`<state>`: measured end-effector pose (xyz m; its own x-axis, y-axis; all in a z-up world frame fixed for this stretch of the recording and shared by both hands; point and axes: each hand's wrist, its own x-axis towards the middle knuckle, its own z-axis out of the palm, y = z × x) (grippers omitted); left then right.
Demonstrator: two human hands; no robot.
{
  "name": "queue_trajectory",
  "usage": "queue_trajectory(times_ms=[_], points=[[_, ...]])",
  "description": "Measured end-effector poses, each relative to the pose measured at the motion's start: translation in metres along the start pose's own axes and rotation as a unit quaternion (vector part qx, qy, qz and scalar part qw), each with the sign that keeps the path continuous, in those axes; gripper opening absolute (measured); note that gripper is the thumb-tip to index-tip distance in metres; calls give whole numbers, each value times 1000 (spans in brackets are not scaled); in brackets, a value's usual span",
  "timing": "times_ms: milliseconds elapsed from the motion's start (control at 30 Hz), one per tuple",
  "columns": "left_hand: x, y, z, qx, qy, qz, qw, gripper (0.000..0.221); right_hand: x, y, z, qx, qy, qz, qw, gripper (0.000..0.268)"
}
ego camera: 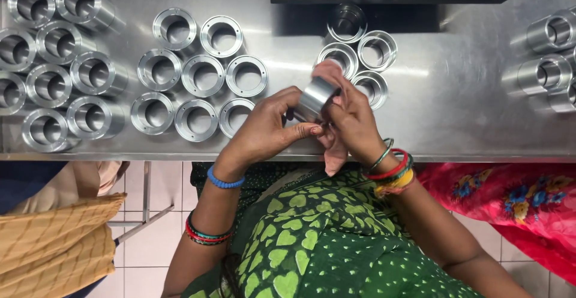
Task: Wiping metal rings with a cloth and inspecting them using a dial gauge measurement setup.
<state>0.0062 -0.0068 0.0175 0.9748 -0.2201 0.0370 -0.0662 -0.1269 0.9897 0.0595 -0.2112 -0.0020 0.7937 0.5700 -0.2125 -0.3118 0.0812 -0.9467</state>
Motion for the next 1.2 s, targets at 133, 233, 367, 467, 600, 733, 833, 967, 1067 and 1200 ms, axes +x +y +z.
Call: queue_trajectory(times_ms=[133,233,367,467,600,733,833,967,1067,1200], points=[[-1,-3,-5,99,40,-30,994,35,-10,-17,1,-250,65,-166,952,59],[6,-5,-1,-144,58,-33,987,50,-12,-33,8,-62,37,-103,992,62],[37,-13,9,-98,146,-102,979,67,-9,-22,3,-152,66,-122,979,67],[66,-59,1,37,227,-51,972,63,-14,-24,-1,-205,66,-157,964,62],[95,-75,-35,323,258,35,910,38,-22,-19,-36,-109,95,-165,976,58],[101,-66,-44,478,180,48,858,30,-49,-27,-77,-132,151,-140,970,53],[93,-52,-34,604,159,69,778,19,-75,-41,-104,-203,211,-132,947,53],[54,-32,14,406,99,173,892,29,-105,-51,-134,-220,254,-137,932,43],[19,-10,54,306,-23,172,936,33,-107,-53,-130,-232,257,-104,932,31],[-4,-18,71,439,-57,94,892,13,-99,-17,-112,-285,126,-80,947,54]])
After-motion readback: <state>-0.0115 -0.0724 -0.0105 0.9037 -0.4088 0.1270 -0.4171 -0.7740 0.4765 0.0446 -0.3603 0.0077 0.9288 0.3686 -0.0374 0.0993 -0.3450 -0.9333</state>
